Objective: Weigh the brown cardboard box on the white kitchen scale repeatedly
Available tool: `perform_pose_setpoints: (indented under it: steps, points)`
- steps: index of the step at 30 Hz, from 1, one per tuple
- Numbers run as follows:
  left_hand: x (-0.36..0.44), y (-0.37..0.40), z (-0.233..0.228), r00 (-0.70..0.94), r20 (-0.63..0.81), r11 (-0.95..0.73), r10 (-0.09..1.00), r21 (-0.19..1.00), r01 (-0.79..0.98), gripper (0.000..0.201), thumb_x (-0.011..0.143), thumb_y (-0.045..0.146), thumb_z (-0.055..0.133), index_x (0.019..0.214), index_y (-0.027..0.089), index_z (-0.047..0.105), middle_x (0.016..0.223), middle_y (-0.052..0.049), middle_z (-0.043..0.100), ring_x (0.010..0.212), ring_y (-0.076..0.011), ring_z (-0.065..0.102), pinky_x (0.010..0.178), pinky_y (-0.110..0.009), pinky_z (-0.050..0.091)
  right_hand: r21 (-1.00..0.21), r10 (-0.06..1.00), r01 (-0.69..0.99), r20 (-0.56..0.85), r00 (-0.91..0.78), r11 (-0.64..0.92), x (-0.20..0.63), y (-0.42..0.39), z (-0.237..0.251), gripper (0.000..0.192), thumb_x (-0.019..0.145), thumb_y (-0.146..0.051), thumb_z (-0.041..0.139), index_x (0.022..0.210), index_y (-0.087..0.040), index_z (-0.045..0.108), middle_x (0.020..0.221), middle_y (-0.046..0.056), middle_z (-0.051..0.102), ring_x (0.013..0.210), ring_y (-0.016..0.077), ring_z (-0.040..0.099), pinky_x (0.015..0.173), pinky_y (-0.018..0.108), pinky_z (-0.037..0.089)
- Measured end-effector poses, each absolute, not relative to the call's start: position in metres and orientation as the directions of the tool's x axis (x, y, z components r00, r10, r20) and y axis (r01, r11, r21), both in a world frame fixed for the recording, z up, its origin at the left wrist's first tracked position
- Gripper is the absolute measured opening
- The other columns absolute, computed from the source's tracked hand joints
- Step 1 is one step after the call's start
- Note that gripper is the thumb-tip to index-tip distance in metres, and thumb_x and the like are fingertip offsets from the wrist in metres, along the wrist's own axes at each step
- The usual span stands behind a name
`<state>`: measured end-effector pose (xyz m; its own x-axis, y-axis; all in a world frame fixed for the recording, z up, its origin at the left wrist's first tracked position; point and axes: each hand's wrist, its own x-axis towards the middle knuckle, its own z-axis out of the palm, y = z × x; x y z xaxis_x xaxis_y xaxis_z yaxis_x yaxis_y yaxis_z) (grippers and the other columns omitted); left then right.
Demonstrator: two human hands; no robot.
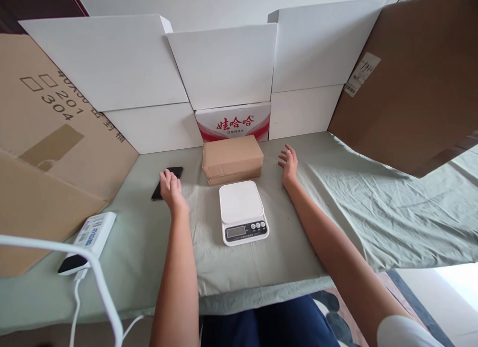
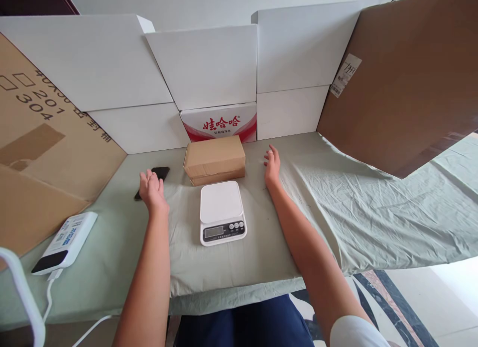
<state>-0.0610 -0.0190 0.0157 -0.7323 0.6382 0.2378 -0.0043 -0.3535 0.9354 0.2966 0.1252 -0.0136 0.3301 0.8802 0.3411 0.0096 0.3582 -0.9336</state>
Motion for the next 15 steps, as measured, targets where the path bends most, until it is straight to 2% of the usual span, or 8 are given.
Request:
perform_pose_setpoints:
  steps: [4,7,11,15]
  points:
    - [-0.051,-0.010,0.010,-0.681,0.170,-0.285,0.712,0.957,-0.058,0.077,0.093,0.049,0.057,0.161,0.024,0.032,0.165,-0.014,0.038,0.150,-0.0228,0.041,0.119,-0.038,0.038,-0.942,0.937,-0.023,0.329,0.117,0.333,0.274,0.111,-0.009,0.055,0.093,-0.063,0.046,0.134,-0.030,0.061,0.126,0.008,0.068,0.108,0.0228,0.067,0.091,0.041,0.057]
    - [-0.044,-0.005,0.004,-0.599,0.113,-0.223,0.792,0.968,-0.112,0.075,0.093,0.048,0.058,0.160,0.023,0.036,0.162,-0.016,0.042,0.147,-0.0239,0.045,0.118,-0.039,0.039,-0.944,0.946,-0.062,0.325,-0.021,0.323,0.260,0.100,-0.003,0.061,0.093,-0.064,0.047,0.142,-0.030,0.055,0.134,0.009,0.067,0.116,0.0241,0.067,0.098,0.044,0.055]
    - [-0.032,0.001,-0.005,-0.503,0.105,-0.172,0.858,0.981,-0.089,0.072,0.094,0.054,0.055,0.157,0.024,0.041,0.159,-0.015,0.047,0.147,-0.0249,0.045,0.118,-0.041,0.040,-0.930,0.923,-0.012,0.367,-0.113,0.368,0.249,0.089,0.002,0.067,0.095,-0.064,0.045,0.151,-0.028,0.045,0.152,0.009,0.056,0.136,0.0269,0.056,0.109,0.049,0.050]
    - [-0.020,0.000,-0.004,-0.436,0.198,-0.220,0.878,0.975,-0.001,0.068,0.090,0.065,0.056,0.141,0.019,0.061,0.148,-0.015,0.059,0.142,-0.0284,0.052,0.117,-0.043,0.041,-0.887,0.879,0.024,0.453,-0.146,0.461,0.244,0.082,0.008,0.071,0.094,-0.064,0.047,0.154,-0.027,0.042,0.164,0.007,0.043,0.149,0.0279,0.043,0.123,0.050,0.037]
